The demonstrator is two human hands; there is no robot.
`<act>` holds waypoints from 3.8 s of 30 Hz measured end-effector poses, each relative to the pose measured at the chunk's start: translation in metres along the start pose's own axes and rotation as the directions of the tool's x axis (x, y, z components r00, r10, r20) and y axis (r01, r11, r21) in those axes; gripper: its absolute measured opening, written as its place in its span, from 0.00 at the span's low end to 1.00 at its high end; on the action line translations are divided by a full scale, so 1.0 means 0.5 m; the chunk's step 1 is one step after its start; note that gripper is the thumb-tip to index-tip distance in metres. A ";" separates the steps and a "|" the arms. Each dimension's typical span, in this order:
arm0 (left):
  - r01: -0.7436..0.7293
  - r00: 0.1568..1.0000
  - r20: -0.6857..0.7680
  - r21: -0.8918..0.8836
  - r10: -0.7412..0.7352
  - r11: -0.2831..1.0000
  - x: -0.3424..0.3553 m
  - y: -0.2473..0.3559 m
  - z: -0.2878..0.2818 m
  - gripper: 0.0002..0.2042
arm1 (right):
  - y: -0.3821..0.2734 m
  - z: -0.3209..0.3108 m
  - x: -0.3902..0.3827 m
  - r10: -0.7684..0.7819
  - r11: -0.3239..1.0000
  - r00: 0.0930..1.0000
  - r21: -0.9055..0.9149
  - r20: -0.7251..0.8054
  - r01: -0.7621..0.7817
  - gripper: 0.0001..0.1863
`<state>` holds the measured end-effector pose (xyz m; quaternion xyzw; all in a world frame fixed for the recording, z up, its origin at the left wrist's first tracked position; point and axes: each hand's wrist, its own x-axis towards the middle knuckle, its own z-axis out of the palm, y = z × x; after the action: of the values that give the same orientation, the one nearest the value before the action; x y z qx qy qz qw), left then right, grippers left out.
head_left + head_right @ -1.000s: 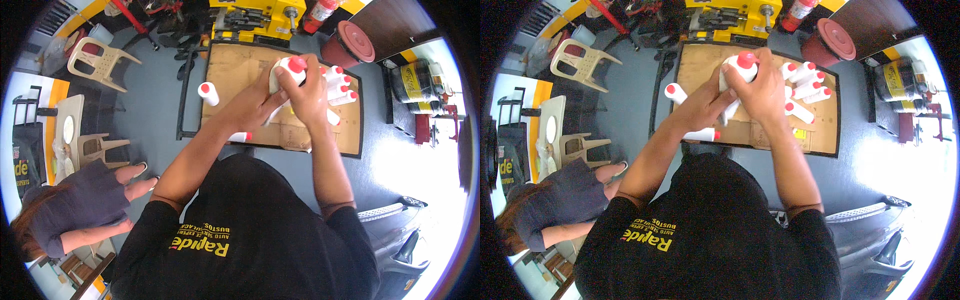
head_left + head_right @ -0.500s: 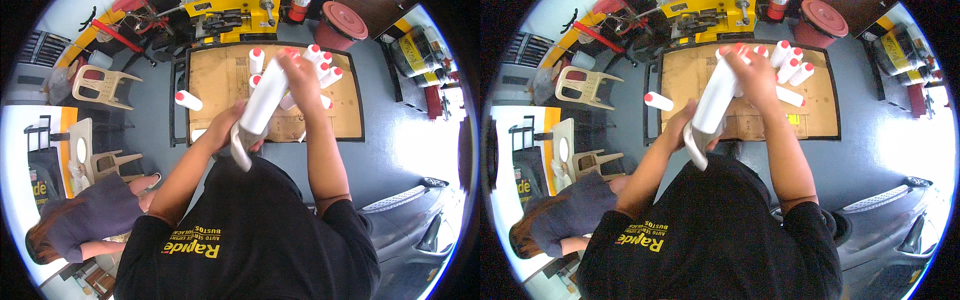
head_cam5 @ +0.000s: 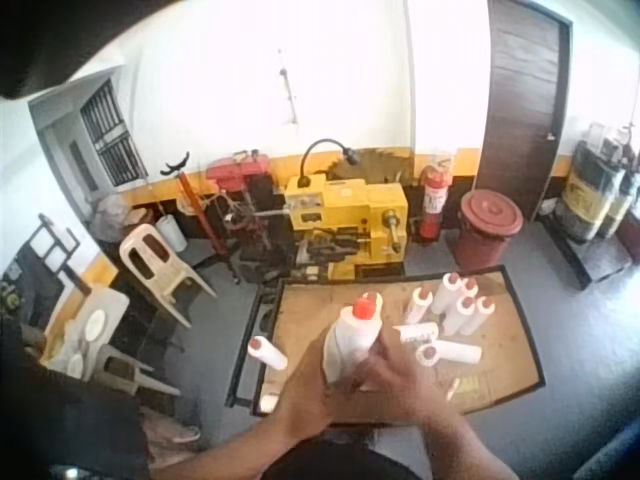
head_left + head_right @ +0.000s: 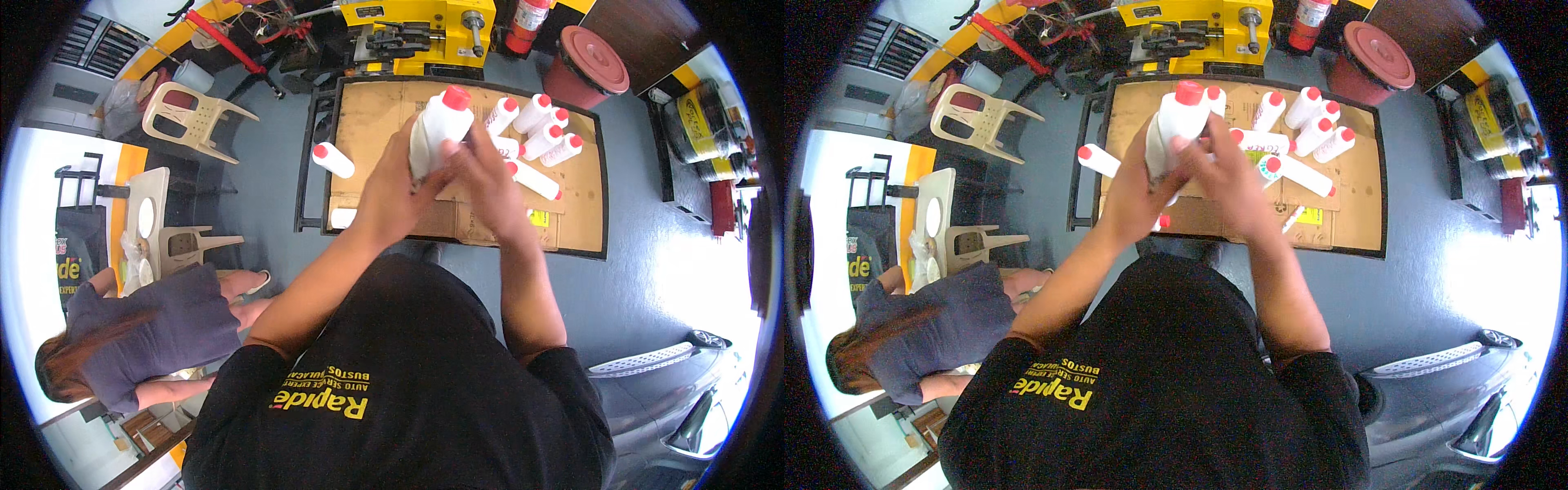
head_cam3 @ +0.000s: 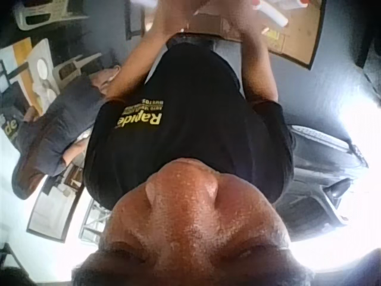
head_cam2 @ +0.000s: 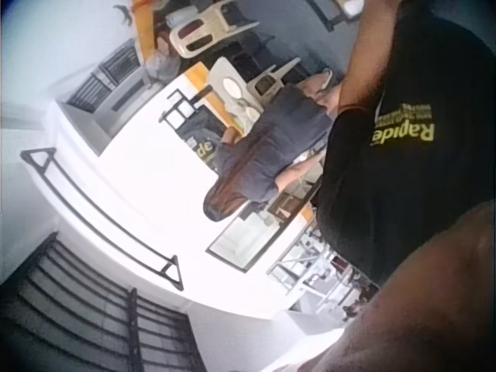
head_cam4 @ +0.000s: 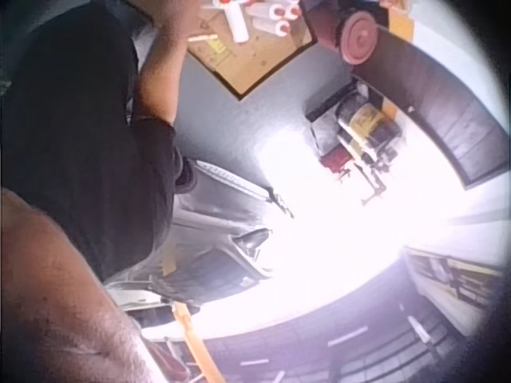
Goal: The person wipes several plastic bottles with a cloth and writes labels on them using a marker.
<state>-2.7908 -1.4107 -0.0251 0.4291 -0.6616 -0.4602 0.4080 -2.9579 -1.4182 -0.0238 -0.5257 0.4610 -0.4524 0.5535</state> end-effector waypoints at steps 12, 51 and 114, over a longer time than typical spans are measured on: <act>0.121 0.985 -0.037 -0.547 -0.168 0.828 0.020 0.015 0.010 0.29 | 0.068 0.090 0.000 -0.368 0.924 0.900 -0.206 -0.235 0.324 0.23; -0.037 0.951 -0.270 -0.588 -0.153 0.808 0.128 -0.016 -0.070 0.30 | 0.052 0.037 -0.023 0.030 0.968 0.986 0.243 0.163 -0.070 0.30; -0.173 0.869 -0.289 -0.938 -0.402 0.302 -0.302 -0.135 -0.384 0.32 | 0.438 0.263 0.353 -0.027 0.844 0.953 -0.504 0.303 0.184 0.30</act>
<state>-2.5530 -1.3322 -0.0652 0.2530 -0.1069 -0.6667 0.6929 -2.7954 -1.5620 -0.2457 -0.7412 0.4528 -0.2587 0.4227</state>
